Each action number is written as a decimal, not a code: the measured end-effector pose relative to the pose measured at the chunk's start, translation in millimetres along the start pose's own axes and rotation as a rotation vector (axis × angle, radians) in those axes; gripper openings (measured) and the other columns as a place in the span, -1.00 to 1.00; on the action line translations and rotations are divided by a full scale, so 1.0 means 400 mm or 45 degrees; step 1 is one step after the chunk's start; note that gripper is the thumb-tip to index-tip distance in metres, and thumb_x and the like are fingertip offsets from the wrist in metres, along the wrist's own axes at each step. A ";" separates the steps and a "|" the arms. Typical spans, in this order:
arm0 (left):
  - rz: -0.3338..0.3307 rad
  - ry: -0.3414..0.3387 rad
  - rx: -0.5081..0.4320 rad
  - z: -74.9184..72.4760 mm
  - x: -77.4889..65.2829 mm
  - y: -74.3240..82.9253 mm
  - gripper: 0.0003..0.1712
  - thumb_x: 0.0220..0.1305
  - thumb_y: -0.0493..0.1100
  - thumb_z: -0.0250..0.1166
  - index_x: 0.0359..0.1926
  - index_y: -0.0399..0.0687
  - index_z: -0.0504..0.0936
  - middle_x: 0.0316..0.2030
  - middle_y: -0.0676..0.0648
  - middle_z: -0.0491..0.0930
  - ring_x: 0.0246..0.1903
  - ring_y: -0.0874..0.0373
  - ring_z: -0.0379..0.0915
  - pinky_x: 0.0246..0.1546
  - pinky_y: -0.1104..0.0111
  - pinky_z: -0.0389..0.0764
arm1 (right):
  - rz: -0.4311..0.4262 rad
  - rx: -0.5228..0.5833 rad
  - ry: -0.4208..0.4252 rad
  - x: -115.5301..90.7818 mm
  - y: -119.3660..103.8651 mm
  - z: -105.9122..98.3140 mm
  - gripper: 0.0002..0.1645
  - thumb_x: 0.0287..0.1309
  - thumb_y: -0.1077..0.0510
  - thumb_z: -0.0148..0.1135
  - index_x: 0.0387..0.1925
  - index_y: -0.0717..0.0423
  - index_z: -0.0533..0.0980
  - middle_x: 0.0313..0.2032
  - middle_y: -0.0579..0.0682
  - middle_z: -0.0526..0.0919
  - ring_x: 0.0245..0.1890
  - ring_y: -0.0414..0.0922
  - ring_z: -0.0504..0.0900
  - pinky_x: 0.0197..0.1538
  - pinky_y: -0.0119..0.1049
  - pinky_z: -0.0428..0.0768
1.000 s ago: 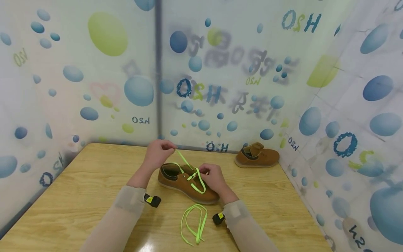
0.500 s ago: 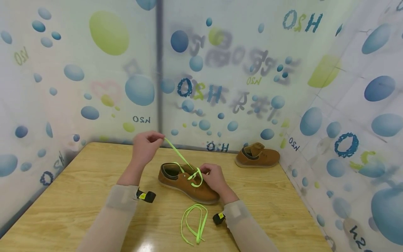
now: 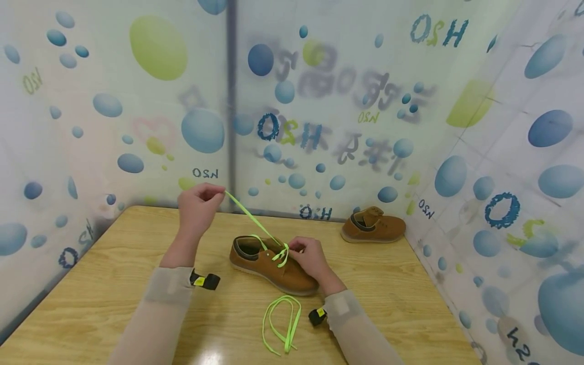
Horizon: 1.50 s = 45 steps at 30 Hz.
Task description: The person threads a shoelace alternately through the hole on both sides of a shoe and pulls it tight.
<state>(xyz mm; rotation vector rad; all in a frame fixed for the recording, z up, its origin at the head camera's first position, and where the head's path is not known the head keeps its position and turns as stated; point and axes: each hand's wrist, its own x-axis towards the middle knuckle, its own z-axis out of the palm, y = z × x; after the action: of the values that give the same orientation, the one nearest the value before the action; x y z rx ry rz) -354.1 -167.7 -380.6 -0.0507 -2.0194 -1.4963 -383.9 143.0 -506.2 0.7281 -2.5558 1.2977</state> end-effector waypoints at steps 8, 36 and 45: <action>0.018 0.072 -0.065 -0.002 -0.003 0.013 -0.83 0.35 -0.26 0.39 -0.17 -0.29 0.83 -0.48 0.40 0.63 -0.48 0.37 0.52 -0.44 0.56 0.52 | 0.009 -0.017 -0.006 0.001 0.006 -0.002 -0.96 0.28 0.29 0.47 -0.24 0.16 0.76 -0.36 -0.06 0.79 -0.35 -0.28 0.66 -0.18 -0.37 0.64; -0.081 0.107 -0.386 0.012 0.002 0.001 -0.86 0.29 -0.44 0.25 -0.28 -0.21 0.72 -0.47 0.25 0.71 -0.44 0.32 0.62 -0.41 0.57 0.60 | 0.024 0.022 -0.020 -0.003 -0.016 -0.004 -0.93 0.24 0.30 0.49 -0.27 0.09 0.76 -0.34 -0.01 0.80 -0.35 -0.23 0.67 -0.21 -0.36 0.64; -0.185 0.096 -0.468 0.013 0.008 -0.001 -0.78 0.29 -0.47 0.20 -0.33 -0.14 0.71 -0.48 0.17 0.71 -0.40 0.26 0.69 -0.28 0.54 0.72 | -0.024 0.073 0.018 -0.005 -0.009 -0.001 -0.91 0.22 0.27 0.49 -0.28 0.02 0.77 -0.30 -0.04 0.82 -0.29 -0.21 0.67 -0.16 -0.36 0.57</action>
<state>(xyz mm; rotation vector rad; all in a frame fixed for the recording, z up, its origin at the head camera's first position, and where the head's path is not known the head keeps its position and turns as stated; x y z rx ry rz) -359.3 -164.2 -380.1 0.0031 -1.6971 -1.9163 -380.4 142.1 -504.3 0.7488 -2.5039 1.3702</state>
